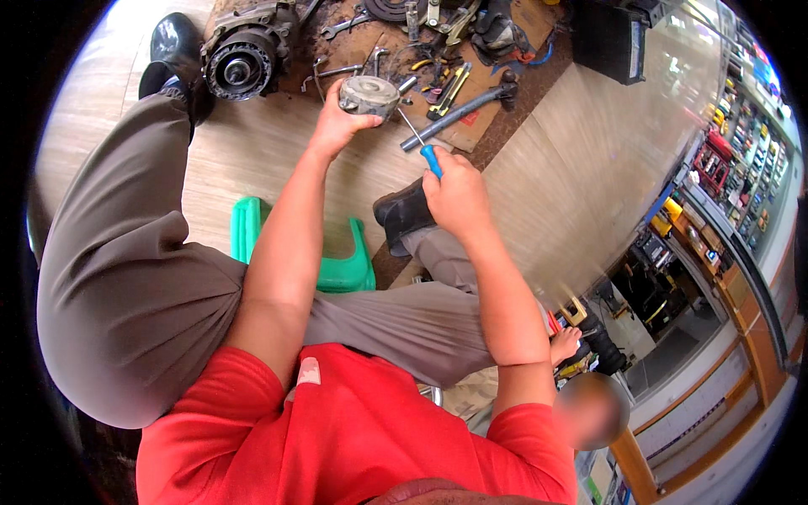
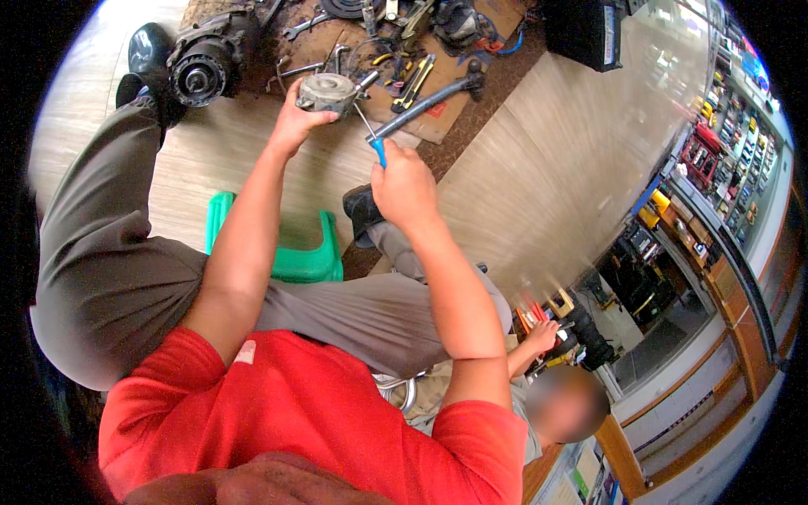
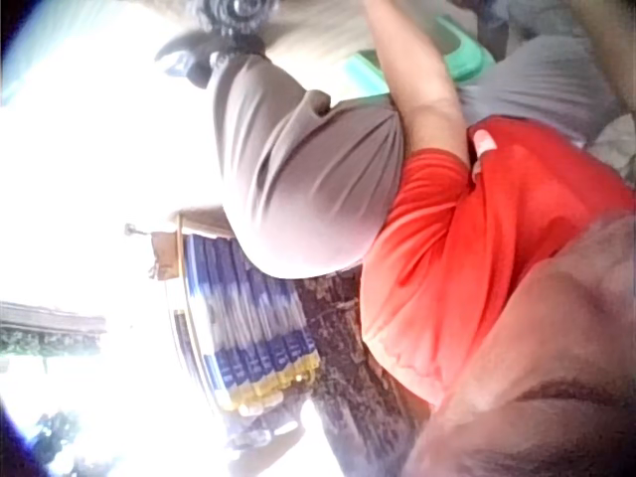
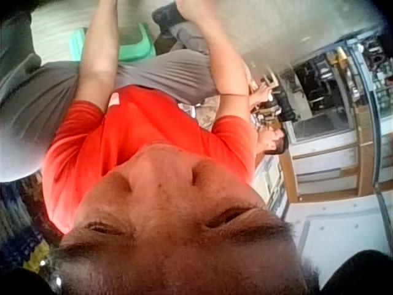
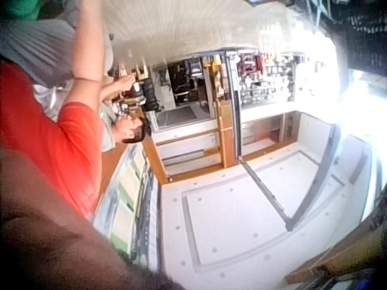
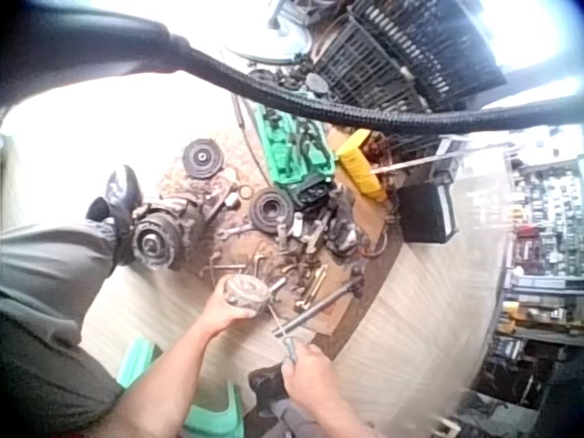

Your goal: The person disassembles a small motor by removing screws with a screwdriver, tapping the casing with a hammer to loosen parts, and pulling internal components out by hand.

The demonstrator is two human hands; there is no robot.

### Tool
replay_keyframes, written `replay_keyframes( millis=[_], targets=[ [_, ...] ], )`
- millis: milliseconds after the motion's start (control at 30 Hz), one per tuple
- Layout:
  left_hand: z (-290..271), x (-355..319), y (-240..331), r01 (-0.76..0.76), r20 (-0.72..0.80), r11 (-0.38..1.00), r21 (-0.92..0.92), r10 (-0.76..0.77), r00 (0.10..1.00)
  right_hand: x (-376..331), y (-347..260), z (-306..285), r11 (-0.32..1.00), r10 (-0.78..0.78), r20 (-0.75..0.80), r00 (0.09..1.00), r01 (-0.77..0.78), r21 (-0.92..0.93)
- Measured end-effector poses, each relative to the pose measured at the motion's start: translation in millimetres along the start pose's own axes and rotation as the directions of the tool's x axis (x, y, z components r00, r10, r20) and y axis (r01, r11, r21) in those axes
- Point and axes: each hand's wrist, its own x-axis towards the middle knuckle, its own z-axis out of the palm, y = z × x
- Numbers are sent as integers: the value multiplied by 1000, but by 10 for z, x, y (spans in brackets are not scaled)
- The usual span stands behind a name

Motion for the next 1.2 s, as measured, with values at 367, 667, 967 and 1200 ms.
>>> replay_keyframes(
  millis=[367,667,967,1200],
  targets=[
    [316,-310,-576,-33,-329,993,116,70,942,35,-67,155,999,-23,86,996,26,-35],
    [284,-259,-412,47,-167,941,-335,-109,980,21,-59,165,998,-46,68,997,48,-31],
    [244,-227,-155,229,-78,770,-595,-339,938,8,-97,17,998,-54,66,996,56,-31],
    [57,-62,230,546,238,633,-549,-508,828,-54,-179,-321,999,-43,68,997,44,-18]
  ],
)
